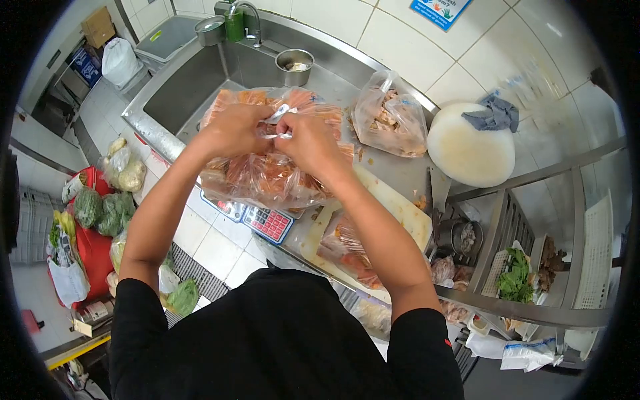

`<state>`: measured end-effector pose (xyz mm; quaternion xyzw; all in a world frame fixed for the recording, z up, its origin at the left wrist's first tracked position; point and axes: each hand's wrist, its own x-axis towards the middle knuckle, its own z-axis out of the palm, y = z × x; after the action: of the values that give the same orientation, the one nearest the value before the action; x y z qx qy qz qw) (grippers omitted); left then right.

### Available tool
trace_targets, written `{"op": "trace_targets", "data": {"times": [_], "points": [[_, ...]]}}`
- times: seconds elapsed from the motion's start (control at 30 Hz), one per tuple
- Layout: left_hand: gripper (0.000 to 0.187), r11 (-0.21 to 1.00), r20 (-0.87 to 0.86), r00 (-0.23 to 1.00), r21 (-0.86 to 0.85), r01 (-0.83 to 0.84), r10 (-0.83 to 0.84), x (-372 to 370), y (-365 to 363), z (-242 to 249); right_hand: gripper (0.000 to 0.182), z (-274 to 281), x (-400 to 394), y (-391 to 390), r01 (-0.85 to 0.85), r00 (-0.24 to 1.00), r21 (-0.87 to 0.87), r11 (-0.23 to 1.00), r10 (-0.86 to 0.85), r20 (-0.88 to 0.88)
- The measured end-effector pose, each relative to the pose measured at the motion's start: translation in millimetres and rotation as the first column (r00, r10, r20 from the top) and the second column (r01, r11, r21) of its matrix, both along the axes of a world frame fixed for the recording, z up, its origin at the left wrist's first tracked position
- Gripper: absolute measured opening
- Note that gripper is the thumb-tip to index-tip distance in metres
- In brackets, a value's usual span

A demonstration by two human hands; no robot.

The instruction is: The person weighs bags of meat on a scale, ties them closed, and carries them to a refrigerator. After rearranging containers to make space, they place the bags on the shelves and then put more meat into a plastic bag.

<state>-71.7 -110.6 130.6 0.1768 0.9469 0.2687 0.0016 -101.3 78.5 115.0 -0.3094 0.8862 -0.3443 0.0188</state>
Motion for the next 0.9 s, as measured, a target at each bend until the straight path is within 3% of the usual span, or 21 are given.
{"op": "trace_targets", "data": {"times": [0.17,0.23,0.3,0.37,0.43,0.47,0.53,0.63,0.77,0.83,0.9], "points": [[0.029,0.997,-0.118,0.990,-0.003,-0.078,0.077,2.6,5.2,-12.3,0.030,12.9,-9.4,22.8,-0.140,0.961,-0.093,0.986,0.158,0.227],[0.027,0.993,-0.098,0.989,0.051,-0.110,0.115,1.3,5.0,-18.2,0.043,24.8,-4.8,38.7,-0.063,0.994,-0.109,0.992,0.053,-0.096],[0.025,0.987,-0.068,0.989,0.104,-0.123,0.131,1.3,7.8,-19.9,0.048,25.4,-6.2,61.4,-0.012,0.998,-0.058,0.998,0.008,-0.069],[0.027,0.965,0.091,0.976,0.157,-0.212,0.199,1.7,10.9,-13.8,0.052,21.6,-5.4,78.8,0.044,0.998,-0.008,0.999,-0.045,-0.047],[0.028,0.967,0.055,0.983,0.177,-0.185,0.178,-1.7,12.4,-18.3,0.064,11.1,-4.7,89.8,0.052,0.966,0.075,0.996,-0.031,-0.257],[0.030,0.965,0.021,0.985,0.197,-0.171,0.170,-2.8,12.3,-20.7,0.064,4.9,-7.3,87.8,0.056,0.966,0.069,0.996,-0.037,-0.255],[0.029,0.970,-0.042,0.989,0.206,-0.133,0.144,-3.1,14.8,-11.6,0.065,-5.7,-15.3,66.4,-0.101,0.862,0.121,0.988,0.147,-0.485],[0.026,0.980,-0.008,0.992,0.158,-0.124,0.126,-5.0,13.9,10.5,0.054,-19.5,-23.0,33.9,-0.189,0.851,0.138,0.972,0.232,-0.471],[0.021,0.998,-0.143,0.988,0.038,0.056,-0.050,-25.8,-0.4,7.0,0.040,-12.5,-31.2,14.2,-0.221,0.881,0.094,0.971,0.240,-0.408],[0.020,0.984,-0.206,0.965,0.044,0.173,-0.161,-37.6,-2.5,7.2,0.019,-10.7,-26.9,2.3,-0.045,0.908,0.048,0.998,0.061,-0.415],[0.020,0.984,-0.184,0.968,0.015,0.179,-0.173,-47.4,-5.2,13.1,0.021,-7.1,-22.6,-4.5,0.051,0.937,0.043,0.998,-0.033,-0.347]]}}
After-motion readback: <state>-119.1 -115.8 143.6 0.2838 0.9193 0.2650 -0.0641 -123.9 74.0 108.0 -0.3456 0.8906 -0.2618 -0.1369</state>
